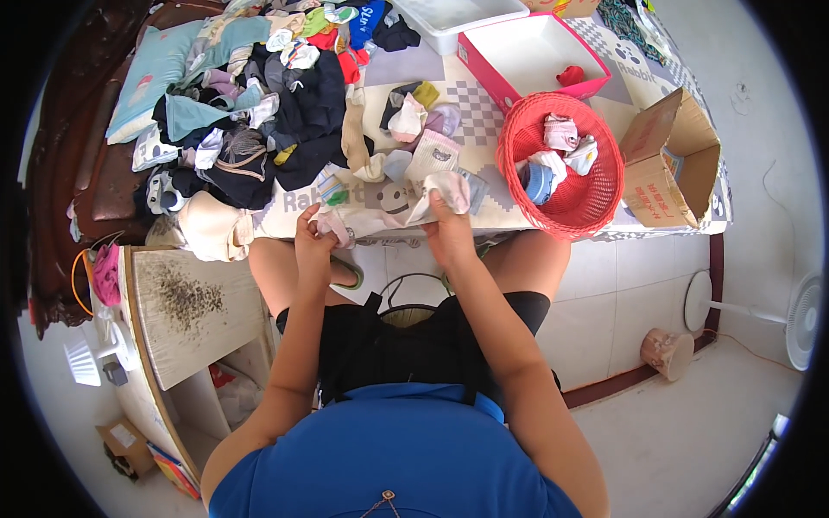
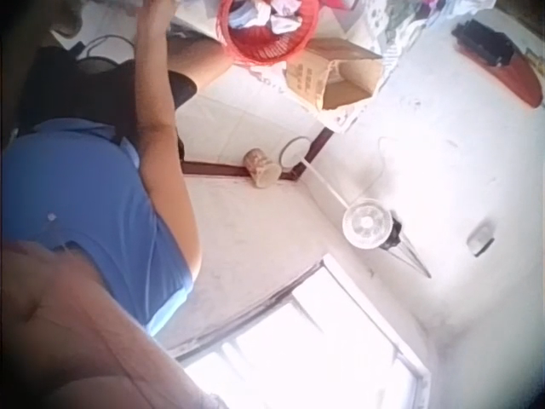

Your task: The person sits by a bed and sorts through a large pile of socks, pairing matching items together and folding them into compact bundles before placing them into a red plastic basket.

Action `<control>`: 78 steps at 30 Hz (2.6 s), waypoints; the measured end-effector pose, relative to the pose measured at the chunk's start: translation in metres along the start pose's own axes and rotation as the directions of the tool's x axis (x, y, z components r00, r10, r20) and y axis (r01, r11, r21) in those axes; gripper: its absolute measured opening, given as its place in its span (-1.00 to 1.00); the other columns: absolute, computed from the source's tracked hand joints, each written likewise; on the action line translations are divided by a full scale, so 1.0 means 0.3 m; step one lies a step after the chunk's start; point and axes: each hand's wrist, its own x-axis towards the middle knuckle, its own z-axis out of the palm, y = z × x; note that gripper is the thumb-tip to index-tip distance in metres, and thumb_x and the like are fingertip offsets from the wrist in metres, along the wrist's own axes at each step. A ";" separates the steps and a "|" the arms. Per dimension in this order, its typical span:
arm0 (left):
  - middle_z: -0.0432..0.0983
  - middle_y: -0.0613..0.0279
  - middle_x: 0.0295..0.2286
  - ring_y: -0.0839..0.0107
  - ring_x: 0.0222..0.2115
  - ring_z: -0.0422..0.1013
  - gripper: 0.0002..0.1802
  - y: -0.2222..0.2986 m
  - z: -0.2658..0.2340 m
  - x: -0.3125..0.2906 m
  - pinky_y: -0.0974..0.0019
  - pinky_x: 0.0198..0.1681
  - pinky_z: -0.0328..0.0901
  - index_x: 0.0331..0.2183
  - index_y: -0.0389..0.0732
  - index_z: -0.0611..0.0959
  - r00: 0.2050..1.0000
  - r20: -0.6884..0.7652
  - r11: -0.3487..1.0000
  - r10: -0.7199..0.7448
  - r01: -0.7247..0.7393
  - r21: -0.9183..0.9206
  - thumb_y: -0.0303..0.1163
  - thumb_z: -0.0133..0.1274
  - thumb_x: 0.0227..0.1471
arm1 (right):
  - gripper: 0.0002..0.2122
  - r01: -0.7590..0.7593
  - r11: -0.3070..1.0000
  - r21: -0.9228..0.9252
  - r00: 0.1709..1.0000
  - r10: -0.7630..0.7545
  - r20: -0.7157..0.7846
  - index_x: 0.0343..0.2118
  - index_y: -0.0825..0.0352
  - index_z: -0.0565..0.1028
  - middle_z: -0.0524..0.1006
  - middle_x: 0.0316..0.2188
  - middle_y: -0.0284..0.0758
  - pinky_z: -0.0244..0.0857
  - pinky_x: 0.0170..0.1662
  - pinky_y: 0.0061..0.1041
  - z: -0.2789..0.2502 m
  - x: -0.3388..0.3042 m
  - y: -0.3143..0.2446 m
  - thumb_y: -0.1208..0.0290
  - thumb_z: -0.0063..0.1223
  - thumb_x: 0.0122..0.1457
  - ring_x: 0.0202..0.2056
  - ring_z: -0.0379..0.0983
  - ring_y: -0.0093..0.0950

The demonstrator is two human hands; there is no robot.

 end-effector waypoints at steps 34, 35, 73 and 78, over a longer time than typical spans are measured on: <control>0.49 0.22 -0.25 0.41 -0.31 0.46 -0.59 0.017 0.151 -0.033 0.38 -0.34 0.39 -0.07 -0.27 0.42 0.818 0.456 0.856 -0.350 0.477 -0.198 -0.18 -0.25 0.20 | -0.75 0.236 0.362 -0.902 0.962 0.048 0.270 -0.26 0.38 0.50 0.50 -0.50 -0.33 0.29 -0.32 -0.56 -0.007 -0.164 -0.035 0.36 0.16 0.04 -0.46 0.38 -0.51; 0.48 0.23 -0.23 0.41 -0.27 0.45 -0.58 0.014 0.155 -0.031 0.36 -0.30 0.38 -0.06 -0.26 0.41 0.814 0.479 0.825 -0.329 0.495 -0.275 -0.16 -0.26 0.20 | -0.79 0.200 0.543 -0.815 0.975 -0.025 0.222 -0.28 0.40 0.51 0.48 -0.55 -0.40 0.24 -0.40 -0.63 -0.033 -0.153 -0.015 0.36 0.09 0.10 -0.51 0.33 -0.60; 0.28 0.10 0.01 0.21 0.04 0.22 -0.51 -0.009 0.263 -0.016 0.10 0.14 0.05 0.06 -0.27 0.26 0.708 0.667 0.616 -0.231 0.637 -0.463 -0.18 -0.22 0.19 | -0.89 0.284 0.745 -0.604 0.924 -0.043 0.381 -0.56 0.31 0.25 0.18 -0.61 -0.53 -0.05 -0.50 -0.67 -0.027 -0.075 -0.103 0.67 -0.14 -0.13 -0.53 0.05 -0.72; 0.21 0.06 0.06 0.14 0.08 0.17 -0.40 0.024 0.275 -0.020 0.06 0.15 0.03 0.10 -0.28 0.20 0.656 0.724 0.517 -0.214 0.705 -0.486 -0.06 -0.27 0.18 | -0.87 0.309 0.705 -0.639 0.853 0.091 0.513 -0.58 0.30 0.22 0.17 -0.61 -0.53 -0.06 -0.48 -0.68 -0.040 -0.128 -0.159 0.70 -0.18 -0.14 -0.53 0.04 -0.72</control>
